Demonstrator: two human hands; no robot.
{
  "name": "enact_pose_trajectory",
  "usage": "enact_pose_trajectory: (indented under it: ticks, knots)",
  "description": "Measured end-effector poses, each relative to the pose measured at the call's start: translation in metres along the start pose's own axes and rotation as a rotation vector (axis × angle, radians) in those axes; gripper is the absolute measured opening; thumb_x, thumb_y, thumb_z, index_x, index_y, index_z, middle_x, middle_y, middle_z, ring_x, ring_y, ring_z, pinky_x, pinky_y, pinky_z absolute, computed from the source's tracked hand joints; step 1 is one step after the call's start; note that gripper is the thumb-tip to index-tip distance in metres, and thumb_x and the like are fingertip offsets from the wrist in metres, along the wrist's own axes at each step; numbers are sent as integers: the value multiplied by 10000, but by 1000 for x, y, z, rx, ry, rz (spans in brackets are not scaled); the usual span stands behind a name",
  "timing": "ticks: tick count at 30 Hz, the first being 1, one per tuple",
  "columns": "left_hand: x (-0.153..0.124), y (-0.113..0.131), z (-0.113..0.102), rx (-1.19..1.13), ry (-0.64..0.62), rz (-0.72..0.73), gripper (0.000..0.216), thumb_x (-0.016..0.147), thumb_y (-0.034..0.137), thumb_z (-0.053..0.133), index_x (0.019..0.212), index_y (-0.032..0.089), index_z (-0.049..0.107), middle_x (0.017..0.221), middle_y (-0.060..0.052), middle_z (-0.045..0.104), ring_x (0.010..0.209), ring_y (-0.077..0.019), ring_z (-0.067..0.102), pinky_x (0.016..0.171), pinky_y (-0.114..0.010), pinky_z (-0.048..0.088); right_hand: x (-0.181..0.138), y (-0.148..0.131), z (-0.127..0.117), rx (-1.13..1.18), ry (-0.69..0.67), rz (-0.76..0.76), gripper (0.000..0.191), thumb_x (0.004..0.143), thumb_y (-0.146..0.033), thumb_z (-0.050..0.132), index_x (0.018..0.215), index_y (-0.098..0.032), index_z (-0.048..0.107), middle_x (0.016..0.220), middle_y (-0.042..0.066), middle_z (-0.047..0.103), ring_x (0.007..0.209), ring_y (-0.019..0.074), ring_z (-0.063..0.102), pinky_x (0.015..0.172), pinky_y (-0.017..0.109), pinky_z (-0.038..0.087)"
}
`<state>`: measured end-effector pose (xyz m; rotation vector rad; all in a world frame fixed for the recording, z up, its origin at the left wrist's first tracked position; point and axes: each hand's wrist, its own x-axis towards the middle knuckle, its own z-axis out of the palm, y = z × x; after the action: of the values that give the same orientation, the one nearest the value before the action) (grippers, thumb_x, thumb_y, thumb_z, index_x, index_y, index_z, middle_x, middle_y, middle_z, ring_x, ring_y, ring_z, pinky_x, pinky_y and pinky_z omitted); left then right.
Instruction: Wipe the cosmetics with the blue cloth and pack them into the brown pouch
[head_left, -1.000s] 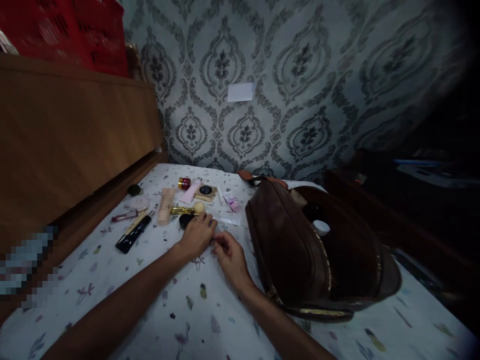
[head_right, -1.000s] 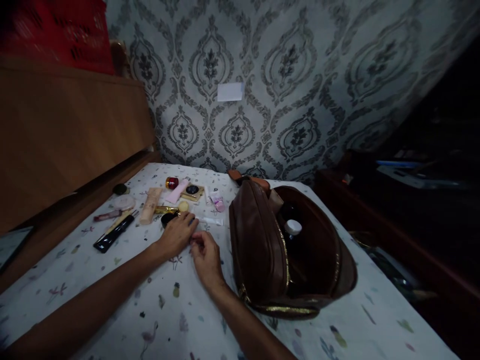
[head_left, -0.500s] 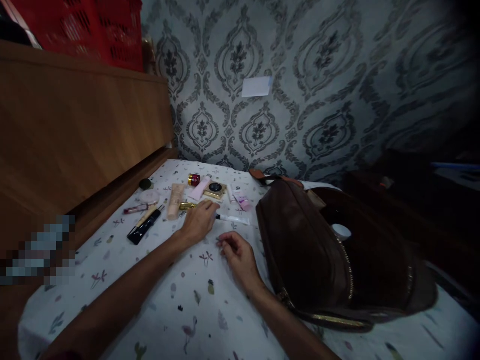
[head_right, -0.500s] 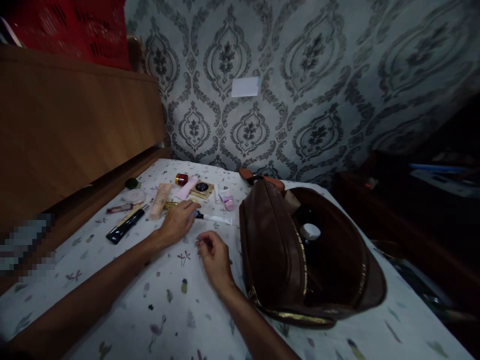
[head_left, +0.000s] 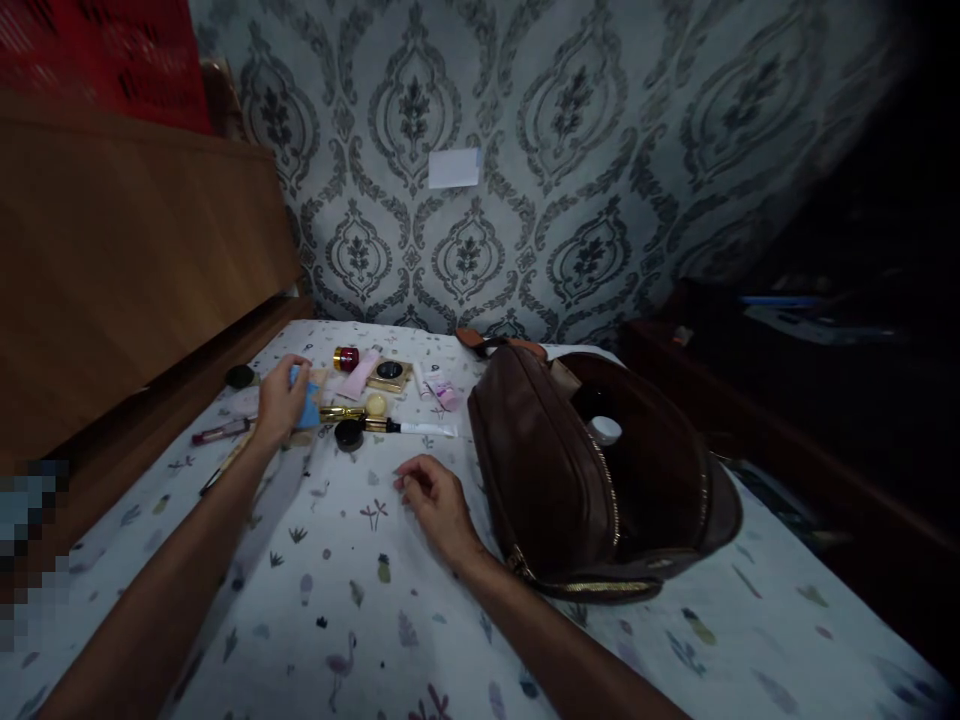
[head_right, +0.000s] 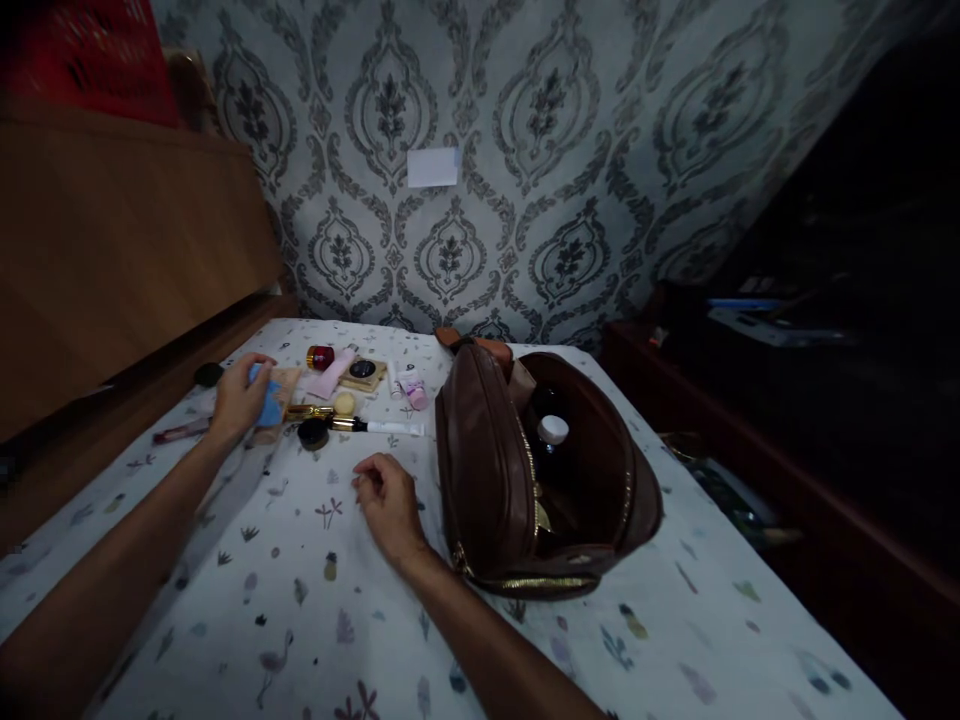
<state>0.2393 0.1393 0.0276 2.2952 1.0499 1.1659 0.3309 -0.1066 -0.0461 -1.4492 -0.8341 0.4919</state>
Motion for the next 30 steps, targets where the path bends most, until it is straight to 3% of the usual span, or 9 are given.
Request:
enact_pose_trajectory:
  ticks: [7,12,15,19,22,25,30]
  knots:
    - [31,-13,-46,-216,263,-225,207,845,274,461,831,150,626,663,27,482,609,-131,434,569,-240,349,2,2,1,31,-4,43,158,757,-289,531,831,-188,627,749,33,668,658,170,625,589,283,499]
    - [35,-9,-60,-194,292,-191,235,895,302,445,829,147,609,666,28,494,631,-125,455,601,-227,376,2,4,2,32,14,45,158,739,-291,539,811,-186,632,727,32,676,649,169,628,585,279,494]
    - [23,18,-35,-152,134,-33,160,835,309,573,814,164,638,767,13,623,785,-160,559,738,-242,444,2,4,3,71,21,64,151,729,-276,539,815,-192,630,696,16,682,606,154,614,556,263,481]
    - [-11,77,28,112,-378,473,243,922,214,476,1102,192,639,1103,-54,685,1016,-198,606,903,-297,470,5,5,3,154,77,87,153,697,-276,519,795,-194,603,649,1,670,547,138,584,525,251,464]
    - [-32,112,72,410,-570,814,447,895,79,458,1317,204,538,1307,-109,594,1222,-243,520,960,-360,462,6,6,3,179,106,79,161,680,-270,504,788,-196,597,637,-5,662,529,134,572,516,251,457]
    - [-38,125,102,524,-636,891,461,940,76,391,1379,179,486,1411,-148,513,1289,-271,468,940,-388,477,7,7,2,197,112,69,151,678,-264,505,783,-202,592,632,-9,661,528,137,568,511,251,456]
    - [-34,125,121,552,-686,923,346,958,109,407,1239,177,595,1226,-142,622,1160,-282,559,814,-374,513,8,8,2,229,115,72,137,675,-243,497,781,-209,576,637,-16,632,569,144,594,517,247,479]
